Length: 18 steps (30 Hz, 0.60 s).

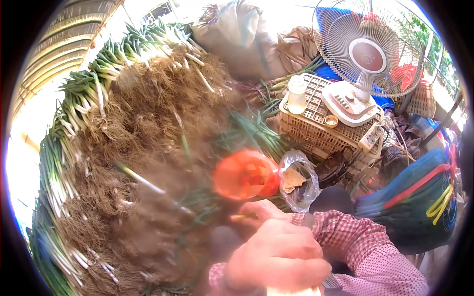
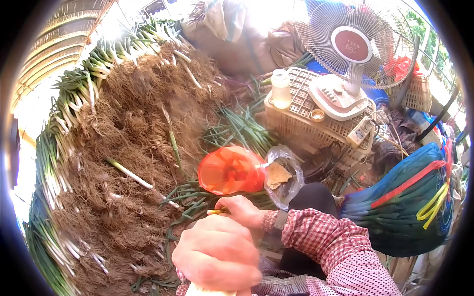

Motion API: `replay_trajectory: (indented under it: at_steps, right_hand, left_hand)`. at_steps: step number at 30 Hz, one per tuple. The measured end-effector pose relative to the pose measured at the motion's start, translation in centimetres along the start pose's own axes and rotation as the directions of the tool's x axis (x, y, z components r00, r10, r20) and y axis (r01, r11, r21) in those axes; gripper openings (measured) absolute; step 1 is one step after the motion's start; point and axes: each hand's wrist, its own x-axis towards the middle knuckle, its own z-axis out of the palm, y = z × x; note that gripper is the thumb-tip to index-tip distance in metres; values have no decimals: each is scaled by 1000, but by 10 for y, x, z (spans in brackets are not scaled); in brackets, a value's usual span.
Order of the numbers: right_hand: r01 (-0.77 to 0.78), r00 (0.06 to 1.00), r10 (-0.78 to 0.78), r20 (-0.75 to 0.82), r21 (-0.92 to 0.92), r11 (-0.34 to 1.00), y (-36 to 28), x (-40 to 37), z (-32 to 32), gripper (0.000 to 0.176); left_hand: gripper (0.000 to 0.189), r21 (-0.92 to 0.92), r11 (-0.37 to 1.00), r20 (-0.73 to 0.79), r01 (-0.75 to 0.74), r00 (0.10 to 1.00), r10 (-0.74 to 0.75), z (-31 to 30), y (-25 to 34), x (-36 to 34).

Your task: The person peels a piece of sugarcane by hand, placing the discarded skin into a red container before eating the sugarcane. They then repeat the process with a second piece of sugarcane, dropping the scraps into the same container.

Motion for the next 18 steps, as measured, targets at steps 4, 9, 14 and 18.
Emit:
replay_trajectory:
  at_steps: [4, 9, 14, 18]
  right_hand:
    - [-2, 985, -4, 175, 37, 999, 39, 19, 11, 28]
    - [-4, 985, -2, 174, 32, 999, 38, 18, 12, 27]
    - [-17, 984, 20, 176, -16, 1000, 37, 20, 12, 29]
    - [-54, 983, 53, 177, -2, 999, 31, 17, 11, 28]
  left_hand:
    - [19, 9, 1000, -9, -5, 1000, 5, 6, 5, -7]
    - [17, 25, 1000, -15, -17, 1000, 17, 9, 10, -9]
    - [16, 56, 997, -17, -53, 998, 54, 13, 19, -14]
    - [16, 82, 991, 5, -109, 994, 109, 15, 32, -21]
